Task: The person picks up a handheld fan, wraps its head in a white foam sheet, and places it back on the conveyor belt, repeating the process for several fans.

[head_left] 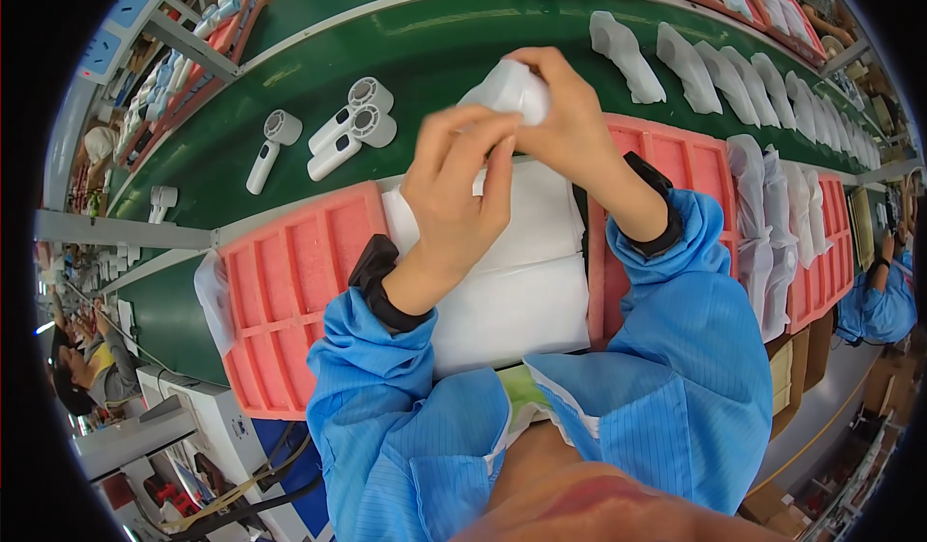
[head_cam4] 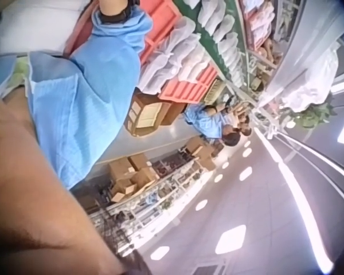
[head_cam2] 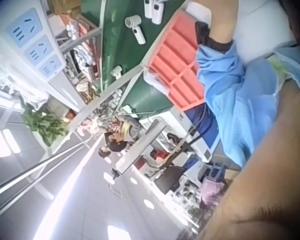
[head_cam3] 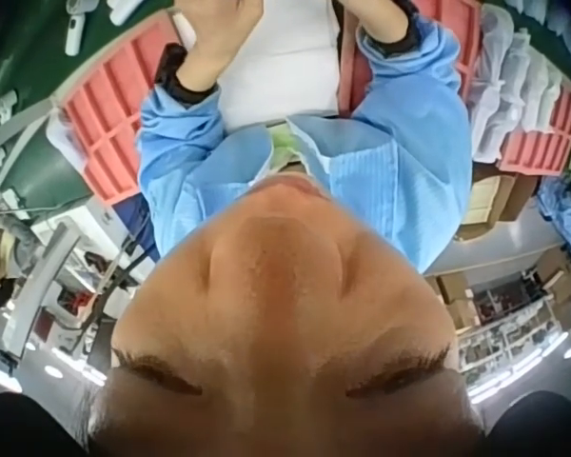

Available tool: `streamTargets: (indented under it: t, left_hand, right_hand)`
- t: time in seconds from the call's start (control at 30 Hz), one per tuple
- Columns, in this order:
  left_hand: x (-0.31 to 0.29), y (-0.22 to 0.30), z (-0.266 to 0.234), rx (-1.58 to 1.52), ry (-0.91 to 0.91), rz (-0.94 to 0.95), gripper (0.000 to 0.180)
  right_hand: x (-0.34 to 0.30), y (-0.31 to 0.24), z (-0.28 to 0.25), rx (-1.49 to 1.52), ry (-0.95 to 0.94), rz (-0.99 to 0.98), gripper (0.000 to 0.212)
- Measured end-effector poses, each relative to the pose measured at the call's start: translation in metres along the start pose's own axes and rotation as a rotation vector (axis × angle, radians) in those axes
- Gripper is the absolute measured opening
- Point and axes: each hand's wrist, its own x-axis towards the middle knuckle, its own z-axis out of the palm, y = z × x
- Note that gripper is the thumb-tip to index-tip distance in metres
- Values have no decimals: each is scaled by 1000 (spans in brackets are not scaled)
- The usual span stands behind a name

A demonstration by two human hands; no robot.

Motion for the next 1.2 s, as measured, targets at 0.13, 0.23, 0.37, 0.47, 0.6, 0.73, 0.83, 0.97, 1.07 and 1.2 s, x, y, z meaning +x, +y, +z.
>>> streamTargets:
  t: [0.13, 0.23, 0.37, 0.47, 0.6, 0.73, 0.83, 0.97, 1.07, 1.2]
  left_hand:
    - [2, 0, 3, -74, -83, -207, 49]
    - [6, -13, 0, 37, -161, -178, 56]
    - [16, -41, -17, -278, -187, -393, 54]
    - [21, -47, -34, -549, -210, -432, 49]
    - [29, -37, -41, -696, -224, -213, 43]
    - [21, -35, -34, -590, -20, -185, 40]
    - [15, -31, -27, -473, 160, -364, 41]
    - [14, -21, -21, -212, 166, -138, 32]
    - [15, -22, -28, 21, 108, 46, 24]
    - [18, -27, -36, 37, 179, -106, 21]
  right_hand:
    - [-2, -5, 2, 211, 31, 220, 51]
    - [-8, -11, 5, 331, -16, 243, 50]
    - [-8, -11, -4, 429, -143, 113, 50]
    - [-4, -10, -10, 385, -246, 17, 50]
    - [-5, 0, 4, 29, -154, -79, 46]
    - [-8, 13, 9, 268, -335, -13, 46]
    - [-4, 14, 6, -170, -84, -48, 43]
    - [-9, 2, 8, -217, -121, -22, 40]
    - [-8, -1, 6, -130, -110, 61, 39]
    - [-10, -3, 3, 152, -265, 193, 40]
